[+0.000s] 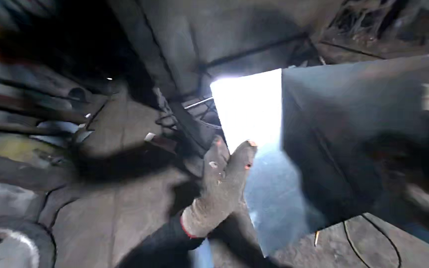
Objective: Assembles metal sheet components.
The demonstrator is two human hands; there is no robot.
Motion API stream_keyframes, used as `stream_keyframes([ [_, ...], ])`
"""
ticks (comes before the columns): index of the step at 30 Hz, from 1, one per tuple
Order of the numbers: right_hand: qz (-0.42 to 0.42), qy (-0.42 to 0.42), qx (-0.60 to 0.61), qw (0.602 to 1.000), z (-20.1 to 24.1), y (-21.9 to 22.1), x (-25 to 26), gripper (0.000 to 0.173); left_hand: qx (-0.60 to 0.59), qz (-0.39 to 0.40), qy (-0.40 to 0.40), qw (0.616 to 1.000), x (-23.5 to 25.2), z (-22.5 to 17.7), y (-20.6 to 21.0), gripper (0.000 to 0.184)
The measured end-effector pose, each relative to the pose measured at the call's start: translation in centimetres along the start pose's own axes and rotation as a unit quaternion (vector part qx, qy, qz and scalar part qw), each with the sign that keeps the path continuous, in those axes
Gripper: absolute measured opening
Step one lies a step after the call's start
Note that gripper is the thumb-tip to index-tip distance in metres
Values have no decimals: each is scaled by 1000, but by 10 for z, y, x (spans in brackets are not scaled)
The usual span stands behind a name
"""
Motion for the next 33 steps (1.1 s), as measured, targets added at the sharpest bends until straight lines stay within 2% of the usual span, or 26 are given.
stream_keyframes([
  [2, 38, -14, -64, 997, 22, 33, 59, 36, 25, -96, -1, 995, 13, 11, -35, 36],
  [5, 128, -37, -142, 981, 29, 97, 126, 51, 46, -170, -54, 983, 46, 43, -79, 41],
  [8, 187, -48, -195, 962, 21, 155, 174, 54, 68, -170, -82, 980, 85, 66, -109, 38],
  [11, 218, -12, -214, 952, 18, 190, 199, 40, 110, -168, -94, 975, 116, 82, -131, 32],
  [13, 226, 14, -216, 950, 15, 207, 207, 40, 105, -175, -105, 973, 128, 92, -143, 33],
  [16, 228, 8, -243, 943, 9, 227, 209, 46, 90, -188, -132, 969, 138, 108, -153, 41],
  [21, 204, 13, -296, 933, 7, 233, 207, 40, 148, -192, -182, 953, 142, 111, -150, 44],
  [25, 240, 50, -264, 933, -2, 237, 207, 46, 160, -191, -172, 953, 143, 108, -150, 42],
  [28, 267, 71, -248, 929, -10, 241, 207, 57, 200, -193, -162, 947, 143, 104, -153, 42],
  [33, 291, 90, -219, 927, -13, 243, 209, 55, 154, -192, -157, 956, 143, 105, -152, 51],
])
Point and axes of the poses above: each hand's wrist, its own x-axis towards the middle knuckle, its own y-axis out of the palm, z = x × y, the point moved 4 cm from there along x, towards the middle knuckle, and after that the axes turned 4 degrees about -y, right-handed, at the moved point
